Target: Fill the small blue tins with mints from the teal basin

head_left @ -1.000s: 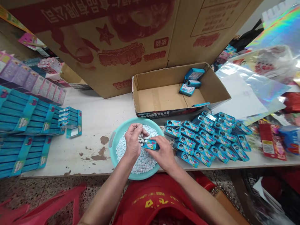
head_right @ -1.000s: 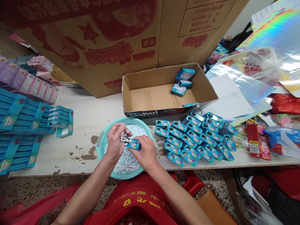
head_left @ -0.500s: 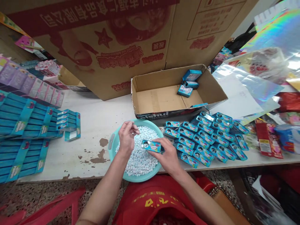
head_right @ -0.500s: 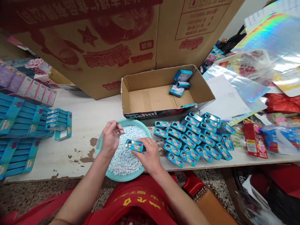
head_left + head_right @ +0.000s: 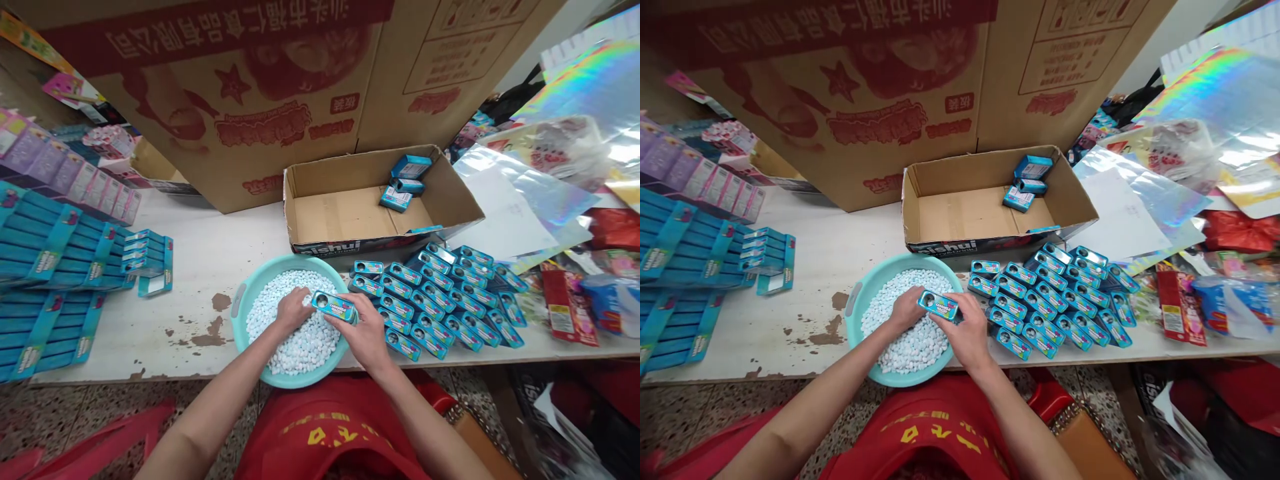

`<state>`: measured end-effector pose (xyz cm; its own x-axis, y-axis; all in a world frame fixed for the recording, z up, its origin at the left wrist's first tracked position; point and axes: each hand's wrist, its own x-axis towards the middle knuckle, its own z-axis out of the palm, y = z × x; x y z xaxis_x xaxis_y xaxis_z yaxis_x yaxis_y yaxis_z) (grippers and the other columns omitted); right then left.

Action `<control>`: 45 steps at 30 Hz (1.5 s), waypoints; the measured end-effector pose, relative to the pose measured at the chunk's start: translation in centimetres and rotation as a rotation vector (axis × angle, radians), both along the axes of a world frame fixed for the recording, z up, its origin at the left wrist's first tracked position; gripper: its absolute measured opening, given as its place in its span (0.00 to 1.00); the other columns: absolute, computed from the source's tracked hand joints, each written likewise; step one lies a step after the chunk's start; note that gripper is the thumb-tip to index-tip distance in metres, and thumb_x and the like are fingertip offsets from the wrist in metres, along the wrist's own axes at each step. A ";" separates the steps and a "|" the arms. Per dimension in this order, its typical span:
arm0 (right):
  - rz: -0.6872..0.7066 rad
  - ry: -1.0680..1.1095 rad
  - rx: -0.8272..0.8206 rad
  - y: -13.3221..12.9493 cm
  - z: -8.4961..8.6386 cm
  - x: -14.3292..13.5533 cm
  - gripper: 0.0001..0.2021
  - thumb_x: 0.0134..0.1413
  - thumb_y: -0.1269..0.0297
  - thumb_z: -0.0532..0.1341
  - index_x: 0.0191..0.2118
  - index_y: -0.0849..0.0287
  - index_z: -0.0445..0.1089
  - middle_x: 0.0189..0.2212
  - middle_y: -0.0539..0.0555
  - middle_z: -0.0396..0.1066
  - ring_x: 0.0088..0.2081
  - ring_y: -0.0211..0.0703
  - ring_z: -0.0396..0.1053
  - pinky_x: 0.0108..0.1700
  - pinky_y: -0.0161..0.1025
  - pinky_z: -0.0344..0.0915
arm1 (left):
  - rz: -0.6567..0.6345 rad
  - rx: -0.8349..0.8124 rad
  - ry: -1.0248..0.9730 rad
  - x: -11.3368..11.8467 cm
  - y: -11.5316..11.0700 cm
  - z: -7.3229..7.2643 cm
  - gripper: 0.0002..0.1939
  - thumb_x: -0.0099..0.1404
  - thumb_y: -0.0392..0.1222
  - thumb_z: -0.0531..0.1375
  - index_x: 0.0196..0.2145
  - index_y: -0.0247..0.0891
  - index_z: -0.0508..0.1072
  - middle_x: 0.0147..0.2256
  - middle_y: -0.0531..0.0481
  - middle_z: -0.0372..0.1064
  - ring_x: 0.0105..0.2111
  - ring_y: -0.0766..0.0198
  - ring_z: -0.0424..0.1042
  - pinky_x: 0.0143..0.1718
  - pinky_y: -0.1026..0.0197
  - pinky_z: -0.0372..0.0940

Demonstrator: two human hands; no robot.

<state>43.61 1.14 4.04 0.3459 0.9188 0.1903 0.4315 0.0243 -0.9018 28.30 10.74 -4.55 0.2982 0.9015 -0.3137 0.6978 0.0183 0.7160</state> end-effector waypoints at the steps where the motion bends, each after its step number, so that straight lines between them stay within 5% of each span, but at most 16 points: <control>1: 0.008 -0.008 -0.014 0.1 -0.2 0.0 0.15 0.45 0.62 0.69 0.41 0.54 0.69 0.38 0.52 0.70 0.41 0.45 0.69 0.44 0.42 0.65 | 0.049 -0.005 -0.032 -0.4 0.1 0.1 0.06 0.52 0.44 0.60 0.25 0.39 0.69 0.30 0.49 0.68 0.37 0.56 0.68 0.41 0.57 0.60; 5: 0.015 -0.078 -0.056 0.3 -0.5 0.1 0.16 0.45 0.62 0.69 0.41 0.55 0.69 0.37 0.52 0.71 0.41 0.46 0.68 0.43 0.43 0.65 | 0.254 -0.072 -0.192 -1.2 0.2 1.5 0.16 0.55 0.55 0.56 0.23 0.38 0.64 0.22 0.52 0.63 0.23 0.63 0.65 0.26 0.62 0.60; 8: 0.047 -0.145 -0.065 0.4 -0.6 -0.1 0.15 0.45 0.61 0.69 0.41 0.56 0.69 0.37 0.53 0.71 0.41 0.47 0.68 0.43 0.43 0.65 | 0.412 -0.179 -0.430 -1.0 -0.1 4.5 0.17 0.56 0.57 0.55 0.26 0.38 0.63 0.20 0.55 0.60 0.16 0.70 0.58 0.17 0.66 0.53; 12: 0.136 -0.221 -0.083 0.9 -0.8 -1.2 0.16 0.45 0.63 0.69 0.41 0.56 0.69 0.36 0.54 0.72 0.40 0.48 0.68 0.42 0.44 0.64 | 0.629 -0.309 -1.005 0.1 -0.6 8.9 0.14 0.50 0.47 0.63 0.26 0.37 0.62 0.21 0.56 0.62 0.16 0.72 0.60 0.16 0.69 0.53; 15: 0.185 -0.258 -0.119 1.4 -0.8 -2.3 0.16 0.43 0.64 0.70 0.40 0.57 0.70 0.36 0.54 0.72 0.39 0.49 0.68 0.41 0.44 0.64 | 0.654 -0.272 -1.151 0.9 -0.7 10.6 0.11 0.51 0.43 0.63 0.25 0.37 0.63 0.22 0.55 0.64 0.20 0.70 0.65 0.21 0.67 0.60; 45: 0.144 -0.215 -0.114 2.3 1.3 -2.2 0.15 0.44 0.62 0.69 0.39 0.55 0.70 0.35 0.52 0.72 0.40 0.48 0.69 0.40 0.42 0.61 | 0.608 -0.045 -1.049 2.8 -0.3 11.7 0.12 0.57 0.46 0.62 0.23 0.37 0.65 0.19 0.56 0.62 0.19 0.70 0.64 0.23 0.66 0.61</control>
<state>41.36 3.39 5.30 0.1733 0.9752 0.1379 0.6129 0.0028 -0.7901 31.14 10.48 7.14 -0.0417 0.9771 -0.2085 -0.3525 0.1809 0.9182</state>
